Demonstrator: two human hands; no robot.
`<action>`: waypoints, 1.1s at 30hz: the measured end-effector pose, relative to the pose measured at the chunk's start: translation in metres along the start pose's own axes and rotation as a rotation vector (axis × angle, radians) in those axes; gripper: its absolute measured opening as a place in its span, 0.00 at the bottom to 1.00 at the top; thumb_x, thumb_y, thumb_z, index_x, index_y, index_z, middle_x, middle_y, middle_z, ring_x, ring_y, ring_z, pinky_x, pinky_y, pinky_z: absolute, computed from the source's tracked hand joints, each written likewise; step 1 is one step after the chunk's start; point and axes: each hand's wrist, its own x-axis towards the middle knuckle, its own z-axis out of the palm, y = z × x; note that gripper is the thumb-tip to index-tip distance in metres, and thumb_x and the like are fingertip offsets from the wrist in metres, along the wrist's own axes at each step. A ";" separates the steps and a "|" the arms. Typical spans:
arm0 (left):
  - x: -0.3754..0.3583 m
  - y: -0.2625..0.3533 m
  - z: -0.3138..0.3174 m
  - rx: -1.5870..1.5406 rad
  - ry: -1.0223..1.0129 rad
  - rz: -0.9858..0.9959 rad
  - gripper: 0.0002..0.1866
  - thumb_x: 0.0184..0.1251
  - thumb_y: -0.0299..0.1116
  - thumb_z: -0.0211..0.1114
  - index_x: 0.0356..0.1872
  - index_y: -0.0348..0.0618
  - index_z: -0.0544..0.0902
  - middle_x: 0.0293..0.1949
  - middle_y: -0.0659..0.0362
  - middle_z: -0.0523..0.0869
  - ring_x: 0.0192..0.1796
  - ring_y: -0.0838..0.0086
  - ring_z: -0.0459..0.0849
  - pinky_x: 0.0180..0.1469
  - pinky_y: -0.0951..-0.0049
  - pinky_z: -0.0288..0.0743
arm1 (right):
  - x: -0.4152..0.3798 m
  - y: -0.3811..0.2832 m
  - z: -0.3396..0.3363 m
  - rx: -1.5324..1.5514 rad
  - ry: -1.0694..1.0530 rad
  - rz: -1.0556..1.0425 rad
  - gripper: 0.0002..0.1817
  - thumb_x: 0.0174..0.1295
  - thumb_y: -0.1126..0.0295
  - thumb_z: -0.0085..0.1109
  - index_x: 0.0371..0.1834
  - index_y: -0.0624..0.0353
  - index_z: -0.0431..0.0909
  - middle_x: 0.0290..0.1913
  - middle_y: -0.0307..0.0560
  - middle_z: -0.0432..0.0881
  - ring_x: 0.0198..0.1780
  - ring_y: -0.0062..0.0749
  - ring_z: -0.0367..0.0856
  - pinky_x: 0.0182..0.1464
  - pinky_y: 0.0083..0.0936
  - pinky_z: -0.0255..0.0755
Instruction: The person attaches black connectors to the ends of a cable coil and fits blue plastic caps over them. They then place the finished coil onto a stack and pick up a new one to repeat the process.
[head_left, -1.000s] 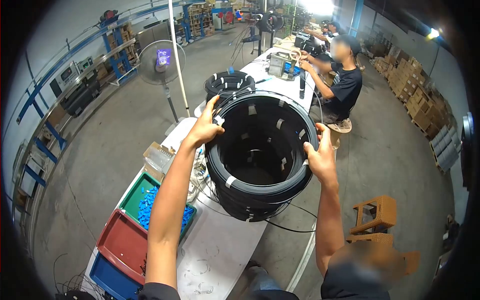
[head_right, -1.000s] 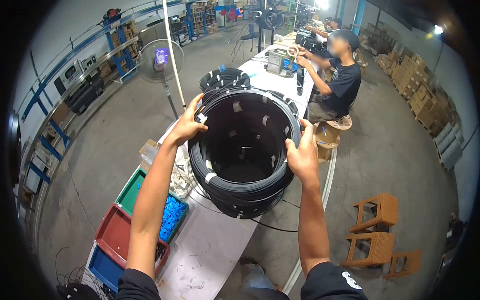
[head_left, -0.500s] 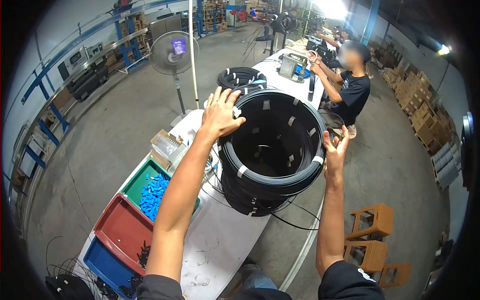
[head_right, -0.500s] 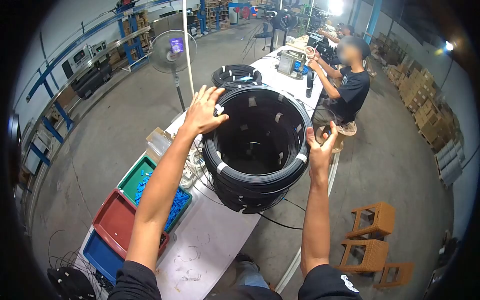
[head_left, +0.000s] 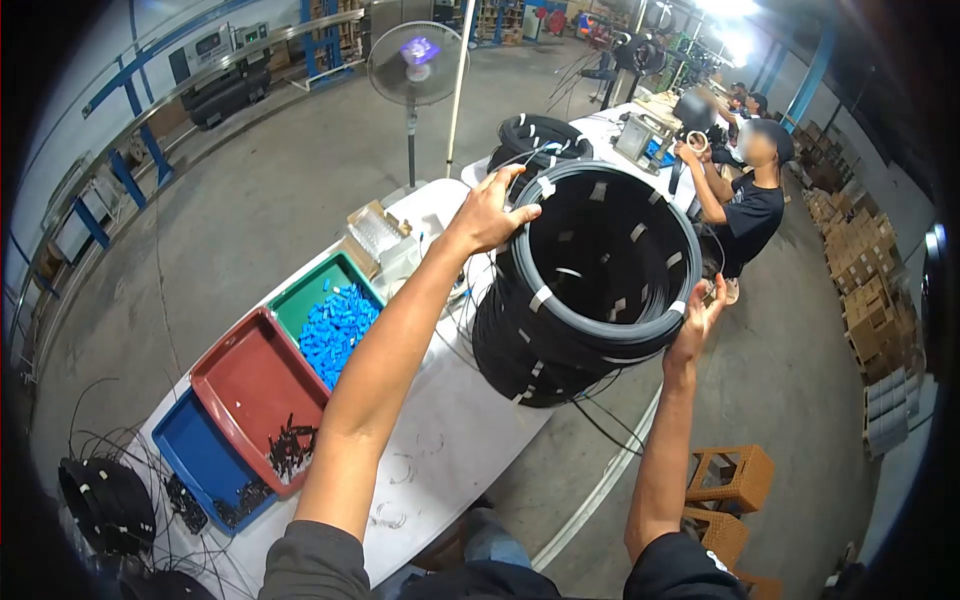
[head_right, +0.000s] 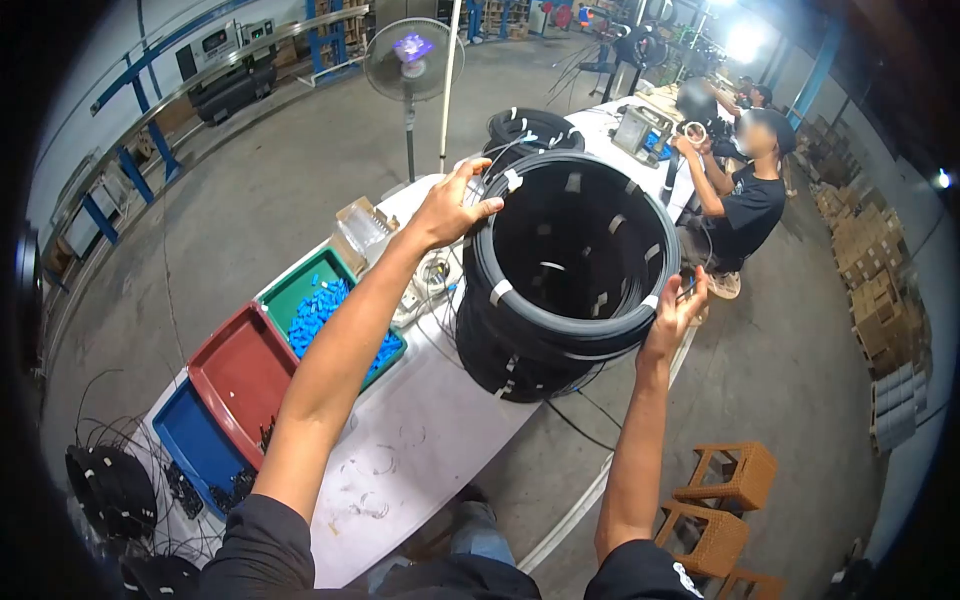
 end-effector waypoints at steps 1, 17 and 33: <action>-0.009 -0.002 0.000 0.103 0.012 0.021 0.38 0.64 0.55 0.68 0.69 0.45 0.70 0.64 0.42 0.78 0.66 0.47 0.76 0.67 0.56 0.70 | -0.001 0.001 0.006 -0.081 0.044 -0.065 0.35 0.76 0.51 0.53 0.78 0.56 0.53 0.76 0.53 0.56 0.76 0.41 0.57 0.76 0.35 0.48; -0.030 0.110 0.031 0.204 -0.422 0.271 0.21 0.76 0.50 0.54 0.56 0.45 0.80 0.54 0.48 0.84 0.60 0.51 0.80 0.63 0.55 0.73 | -0.026 0.035 -0.023 0.099 0.266 0.081 0.32 0.77 0.41 0.40 0.77 0.42 0.52 0.73 0.55 0.62 0.72 0.46 0.62 0.71 0.60 0.50; -0.015 0.123 0.104 0.208 -1.257 -0.051 0.73 0.42 0.82 0.64 0.79 0.33 0.50 0.77 0.38 0.58 0.80 0.52 0.56 0.80 0.61 0.52 | -0.077 0.049 0.036 0.725 0.207 0.253 0.33 0.72 0.36 0.43 0.59 0.56 0.73 0.51 0.45 0.82 0.53 0.36 0.83 0.62 0.39 0.76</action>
